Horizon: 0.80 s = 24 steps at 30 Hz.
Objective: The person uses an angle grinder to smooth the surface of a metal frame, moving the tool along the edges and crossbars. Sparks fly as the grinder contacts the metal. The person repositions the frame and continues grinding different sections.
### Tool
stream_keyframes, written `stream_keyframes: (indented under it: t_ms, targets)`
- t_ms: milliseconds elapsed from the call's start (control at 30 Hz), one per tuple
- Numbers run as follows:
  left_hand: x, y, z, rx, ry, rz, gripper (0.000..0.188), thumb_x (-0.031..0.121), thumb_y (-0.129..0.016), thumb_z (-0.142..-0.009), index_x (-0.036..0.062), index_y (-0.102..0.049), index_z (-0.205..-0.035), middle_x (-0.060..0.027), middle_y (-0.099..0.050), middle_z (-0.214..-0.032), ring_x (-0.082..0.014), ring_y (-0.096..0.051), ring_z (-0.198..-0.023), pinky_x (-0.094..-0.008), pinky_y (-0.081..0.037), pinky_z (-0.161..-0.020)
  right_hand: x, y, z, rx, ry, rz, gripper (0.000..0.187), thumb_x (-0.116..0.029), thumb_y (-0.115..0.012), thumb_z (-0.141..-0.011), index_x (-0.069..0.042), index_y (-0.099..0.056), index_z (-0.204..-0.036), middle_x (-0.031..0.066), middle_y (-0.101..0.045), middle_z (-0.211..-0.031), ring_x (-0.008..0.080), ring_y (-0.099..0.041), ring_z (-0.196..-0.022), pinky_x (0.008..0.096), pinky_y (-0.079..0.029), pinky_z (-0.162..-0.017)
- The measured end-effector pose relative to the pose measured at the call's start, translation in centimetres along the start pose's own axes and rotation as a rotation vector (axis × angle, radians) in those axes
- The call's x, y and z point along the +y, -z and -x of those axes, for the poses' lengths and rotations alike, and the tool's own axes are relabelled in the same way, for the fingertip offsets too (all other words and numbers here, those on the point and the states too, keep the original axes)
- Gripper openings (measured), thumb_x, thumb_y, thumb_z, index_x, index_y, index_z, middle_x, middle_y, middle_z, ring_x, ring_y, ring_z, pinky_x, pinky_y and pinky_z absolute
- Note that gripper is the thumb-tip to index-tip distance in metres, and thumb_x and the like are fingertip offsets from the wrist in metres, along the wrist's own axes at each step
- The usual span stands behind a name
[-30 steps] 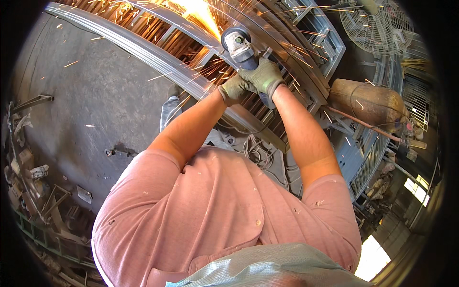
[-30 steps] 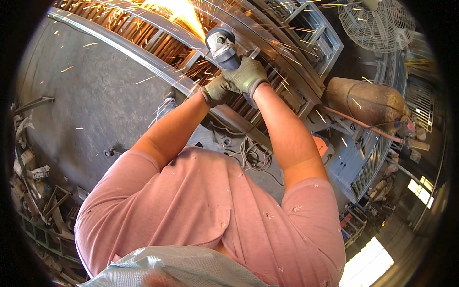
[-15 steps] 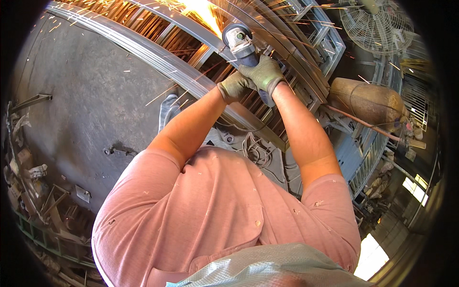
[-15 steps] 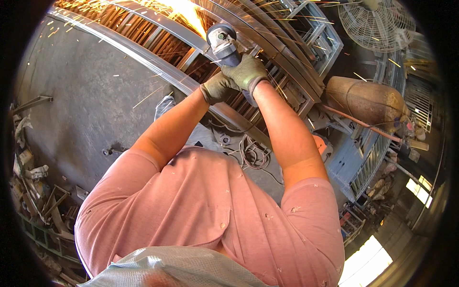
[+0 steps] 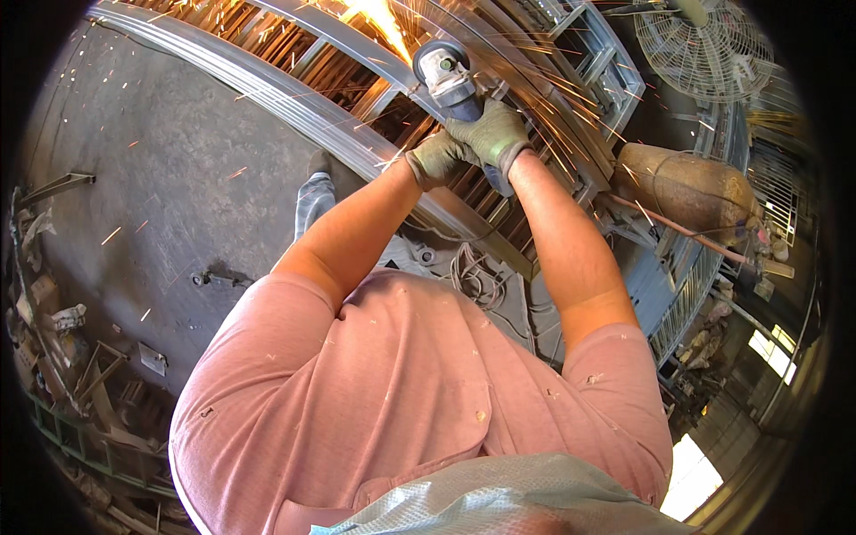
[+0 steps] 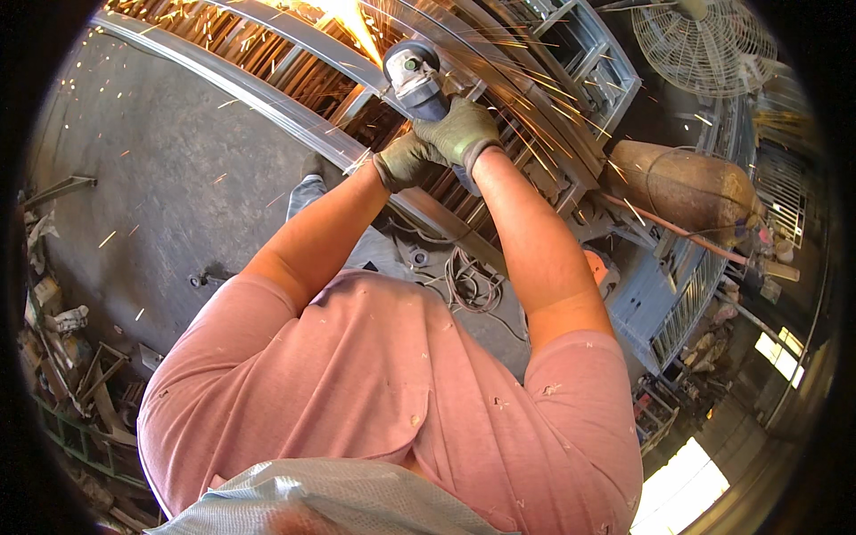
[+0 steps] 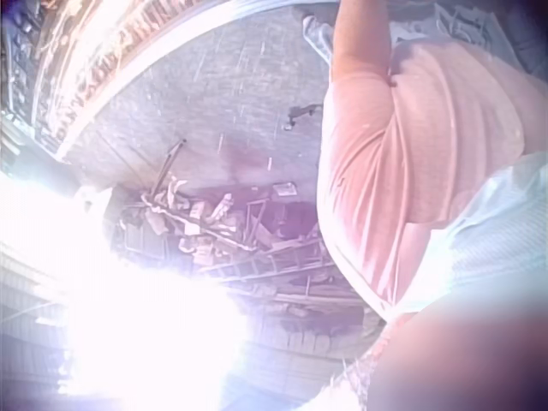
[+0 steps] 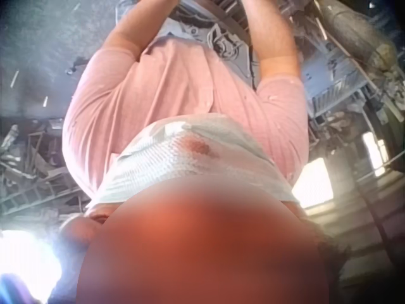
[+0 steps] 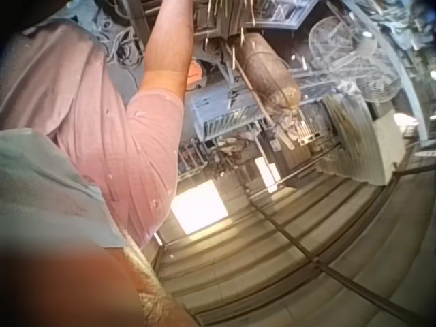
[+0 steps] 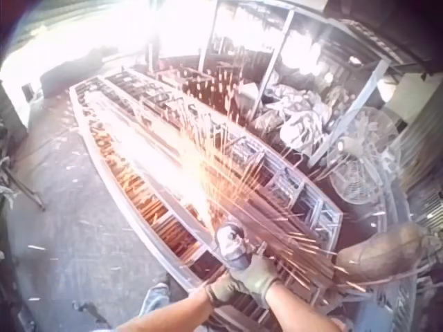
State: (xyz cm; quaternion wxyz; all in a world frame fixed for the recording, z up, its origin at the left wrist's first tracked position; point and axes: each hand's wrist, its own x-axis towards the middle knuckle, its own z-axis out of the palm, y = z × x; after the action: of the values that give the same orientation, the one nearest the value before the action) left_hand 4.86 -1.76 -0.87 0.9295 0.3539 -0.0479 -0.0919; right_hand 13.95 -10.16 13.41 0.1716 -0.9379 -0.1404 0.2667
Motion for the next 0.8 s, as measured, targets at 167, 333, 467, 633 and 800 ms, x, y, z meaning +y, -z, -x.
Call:
stream_keyframes:
  t_ms: [167, 333, 467, 633, 800]
  targets:
    - [0.3, -0.4, -0.2, 0.082, 0.068, 0.067, 0.044, 0.001, -0.089, -0.088, 0.0034, -0.076, -0.131, -0.0058, -0.076, -0.133, -0.0215, -0.065, -0.127, -0.0385, -0.052, -0.112, -0.5, 0.1, 0.3, 0.027, -0.003, 0.001, 0.058, -0.053, -0.088, -0.078, -0.006, -0.083, -0.111, 0.0234, -0.082, -0.112, 0.0396, -0.080, -0.106, 0.0460, -0.062, -0.094]
    - [0.8, -0.6, 0.0, 0.021, -0.019, 0.020, 0.041, 0.001, -0.089, -0.088, 0.0035, -0.077, -0.127, -0.0056, -0.076, -0.132, -0.0207, -0.065, -0.127, -0.0385, -0.052, -0.111, -0.6, 0.4, 0.3, -0.010, -0.012, 0.051, 0.062, -0.056, -0.088, -0.077, -0.006, -0.083, -0.112, 0.0229, -0.082, -0.111, 0.0393, -0.080, -0.105, 0.0462, -0.062, -0.094]
    - [0.5, -0.3, 0.0, -0.011, -0.053, -0.028, 0.038, 0.000, -0.089, -0.087, 0.0032, -0.078, -0.123, -0.0057, -0.077, -0.130, -0.0205, -0.066, -0.126, -0.0382, -0.053, -0.111, -0.5, 0.3, 0.2, -0.016, -0.028, 0.084, 0.066, -0.059, -0.088, -0.077, -0.004, -0.083, -0.112, 0.0239, -0.082, -0.109, 0.0395, -0.080, -0.105, 0.0461, -0.063, -0.094]
    - [-0.1, -0.1, -0.1, 0.048, 0.013, 0.059, 0.043, -0.002, -0.088, -0.087, 0.0032, -0.076, -0.128, -0.0061, -0.077, -0.130, -0.0205, -0.066, -0.126, -0.0378, -0.053, -0.110, -0.2, -0.1, 0.0, -0.036, -0.032, 0.030, 0.066, -0.055, -0.091, -0.078, -0.004, -0.079, -0.119, 0.0225, -0.082, -0.112, 0.0376, -0.079, -0.107, 0.0450, -0.061, -0.095]
    - [-0.2, -0.2, 0.0, 0.129, 0.106, 0.037, 0.047, -0.004, -0.089, -0.085, 0.0032, -0.075, -0.130, -0.0053, -0.077, -0.129, -0.0202, -0.067, -0.124, -0.0369, -0.053, -0.109, 0.2, -0.3, -0.1, -0.008, -0.002, -0.004, 0.064, -0.051, -0.091, -0.079, -0.003, -0.078, -0.119, 0.0227, -0.081, -0.113, 0.0371, -0.079, -0.108, 0.0443, -0.061, -0.097]
